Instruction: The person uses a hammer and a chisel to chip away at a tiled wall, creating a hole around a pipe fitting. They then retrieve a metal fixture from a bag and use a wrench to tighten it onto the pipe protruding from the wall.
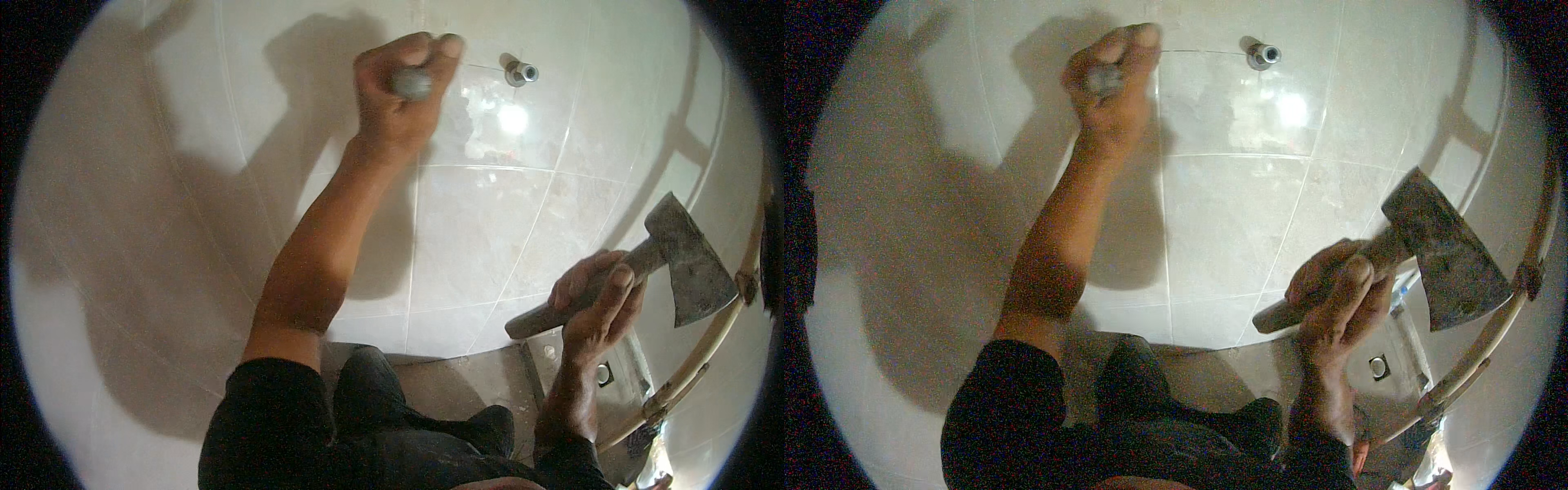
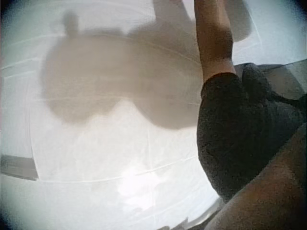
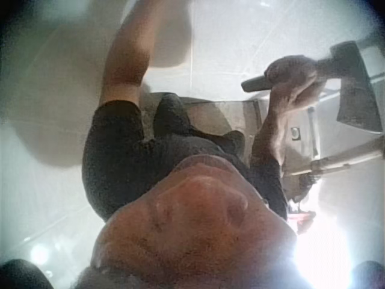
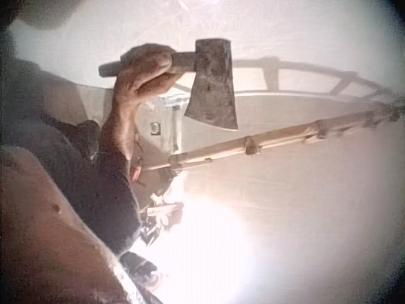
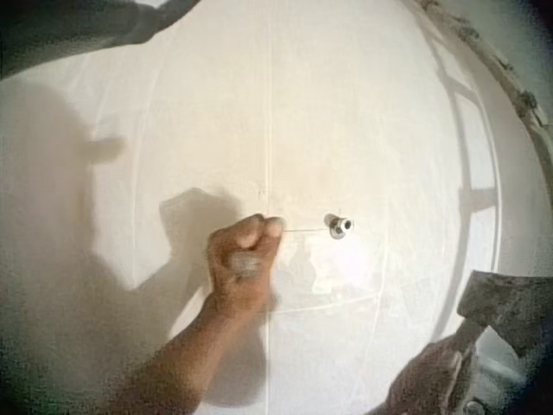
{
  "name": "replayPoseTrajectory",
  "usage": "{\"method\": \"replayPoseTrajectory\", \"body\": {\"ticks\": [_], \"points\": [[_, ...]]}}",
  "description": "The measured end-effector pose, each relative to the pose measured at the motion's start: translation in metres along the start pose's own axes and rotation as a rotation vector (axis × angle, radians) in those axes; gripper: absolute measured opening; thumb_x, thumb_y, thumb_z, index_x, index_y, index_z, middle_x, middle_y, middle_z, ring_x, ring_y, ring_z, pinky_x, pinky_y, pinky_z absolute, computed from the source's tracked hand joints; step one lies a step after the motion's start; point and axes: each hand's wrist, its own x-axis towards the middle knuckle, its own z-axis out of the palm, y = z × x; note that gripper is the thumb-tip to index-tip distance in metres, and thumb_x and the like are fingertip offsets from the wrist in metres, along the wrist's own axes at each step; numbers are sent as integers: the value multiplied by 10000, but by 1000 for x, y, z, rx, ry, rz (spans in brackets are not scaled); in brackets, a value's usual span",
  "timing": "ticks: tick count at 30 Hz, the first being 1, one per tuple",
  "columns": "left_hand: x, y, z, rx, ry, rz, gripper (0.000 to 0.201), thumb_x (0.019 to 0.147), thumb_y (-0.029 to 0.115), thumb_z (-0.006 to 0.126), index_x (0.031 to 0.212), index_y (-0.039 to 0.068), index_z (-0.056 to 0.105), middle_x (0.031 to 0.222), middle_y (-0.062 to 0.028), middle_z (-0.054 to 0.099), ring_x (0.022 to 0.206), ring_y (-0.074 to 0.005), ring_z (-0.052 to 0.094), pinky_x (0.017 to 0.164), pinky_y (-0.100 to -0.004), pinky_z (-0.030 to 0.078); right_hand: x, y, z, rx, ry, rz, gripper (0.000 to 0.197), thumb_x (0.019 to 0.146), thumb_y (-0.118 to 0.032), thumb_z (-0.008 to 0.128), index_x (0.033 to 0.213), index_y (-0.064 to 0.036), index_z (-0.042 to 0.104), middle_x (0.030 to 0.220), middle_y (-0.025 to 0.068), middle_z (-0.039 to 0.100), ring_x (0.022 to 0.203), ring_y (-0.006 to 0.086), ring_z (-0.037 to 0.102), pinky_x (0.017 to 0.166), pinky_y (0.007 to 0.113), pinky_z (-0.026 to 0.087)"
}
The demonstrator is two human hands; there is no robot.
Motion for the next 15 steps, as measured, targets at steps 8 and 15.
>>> {"method": "replayPoseTrajectory", "body": {"ticks": [8,15], "points": [[-10,-10,-14,-141,91,-76,418,994,235,707,650,83,525,608,56,410,571,-66,367,515,-277,296,-25,-6,-1,79,-87,212,406,1101,-414,408,1027,-25,499,623,52,511,412,124,459,358,286,393],[-4,6,-17,-12,42,-132,376,986,186,714,675,61,543,631,31,467,596,-79,442,551,-269,385,-5,-20,30,-215,-317,303,423,1108,-382,392,1144,28,487,659,32,513,458,78,457,388,253,377]]}}
